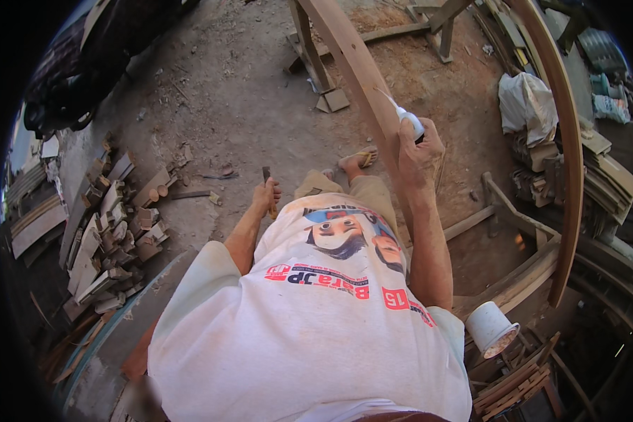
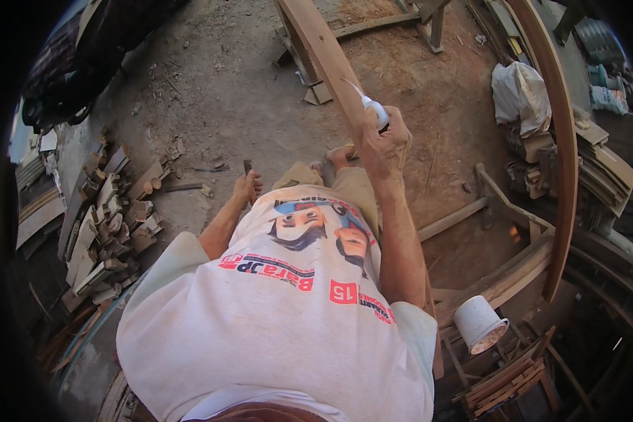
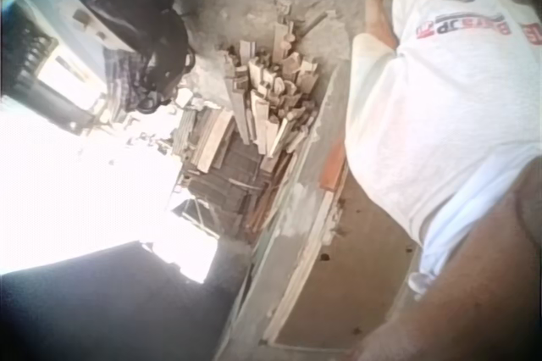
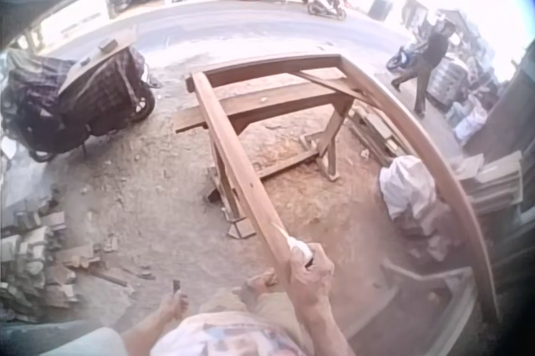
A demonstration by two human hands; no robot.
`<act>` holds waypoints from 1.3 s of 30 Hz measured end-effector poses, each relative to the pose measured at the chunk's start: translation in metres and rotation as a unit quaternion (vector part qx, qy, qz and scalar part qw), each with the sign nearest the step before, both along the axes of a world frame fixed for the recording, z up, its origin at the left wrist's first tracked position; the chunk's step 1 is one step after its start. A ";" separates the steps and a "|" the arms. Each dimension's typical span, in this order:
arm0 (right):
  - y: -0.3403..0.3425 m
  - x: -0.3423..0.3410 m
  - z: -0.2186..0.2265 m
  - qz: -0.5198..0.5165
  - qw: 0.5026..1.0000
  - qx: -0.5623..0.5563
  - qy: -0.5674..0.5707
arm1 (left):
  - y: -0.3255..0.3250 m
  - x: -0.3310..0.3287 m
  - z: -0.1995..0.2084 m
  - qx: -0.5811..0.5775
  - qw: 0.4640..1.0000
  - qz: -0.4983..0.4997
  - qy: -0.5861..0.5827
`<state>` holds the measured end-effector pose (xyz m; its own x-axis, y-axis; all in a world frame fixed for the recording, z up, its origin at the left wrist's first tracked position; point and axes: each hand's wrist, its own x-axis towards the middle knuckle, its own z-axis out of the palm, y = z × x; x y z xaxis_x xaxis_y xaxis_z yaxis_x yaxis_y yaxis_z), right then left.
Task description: The person assembles a curved wooden frame by hand, using a chisel to shape and fit joints. They apply glue to the joints and connect the pieces together on a workbench in an outdoor workshop.
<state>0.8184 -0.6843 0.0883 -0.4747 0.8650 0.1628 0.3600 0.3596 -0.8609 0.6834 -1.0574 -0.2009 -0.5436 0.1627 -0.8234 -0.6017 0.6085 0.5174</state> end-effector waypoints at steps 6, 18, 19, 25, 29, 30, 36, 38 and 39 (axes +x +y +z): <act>-0.003 -0.003 0.004 0.007 1.000 -0.003 0.006 | 0.000 -0.001 0.005 -0.005 1.000 -0.007 0.011; -0.001 0.002 0.000 -0.001 1.000 -0.011 -0.007 | -0.004 -0.012 -0.009 0.010 1.000 -0.004 -0.004; 0.001 -0.001 -0.001 0.009 1.000 -0.001 0.004 | -0.010 -0.009 -0.021 0.006 1.000 0.021 -0.013; 0.009 0.005 0.000 0.003 0.999 -0.047 0.011 | -0.011 -0.010 -0.054 0.041 0.998 0.040 -0.032; -0.001 0.000 -0.006 0.001 1.000 -0.005 0.029 | -0.024 -0.012 -0.058 0.037 0.998 0.040 -0.027; 0.007 0.000 -0.007 -0.008 1.000 0.015 0.025 | -0.010 -0.012 -0.068 0.043 0.998 0.043 -0.035; -0.001 -0.001 -0.011 -0.021 0.998 -0.046 0.032 | -0.006 -0.023 -0.015 -0.005 1.000 -0.021 0.001; -0.005 -0.002 -0.011 -0.020 0.998 -0.042 0.036 | -0.001 -0.021 -0.003 -0.010 0.999 -0.029 0.007; -0.006 -0.004 -0.009 -0.015 0.999 -0.034 0.035 | -0.003 -0.020 0.001 -0.013 1.000 -0.020 0.007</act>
<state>0.8148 -0.6901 0.0791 -0.4374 0.8891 0.1348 0.3072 0.2886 -0.9068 0.6639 -1.0602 -0.2002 -0.5485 0.1626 -0.8202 -0.5700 0.6449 0.5091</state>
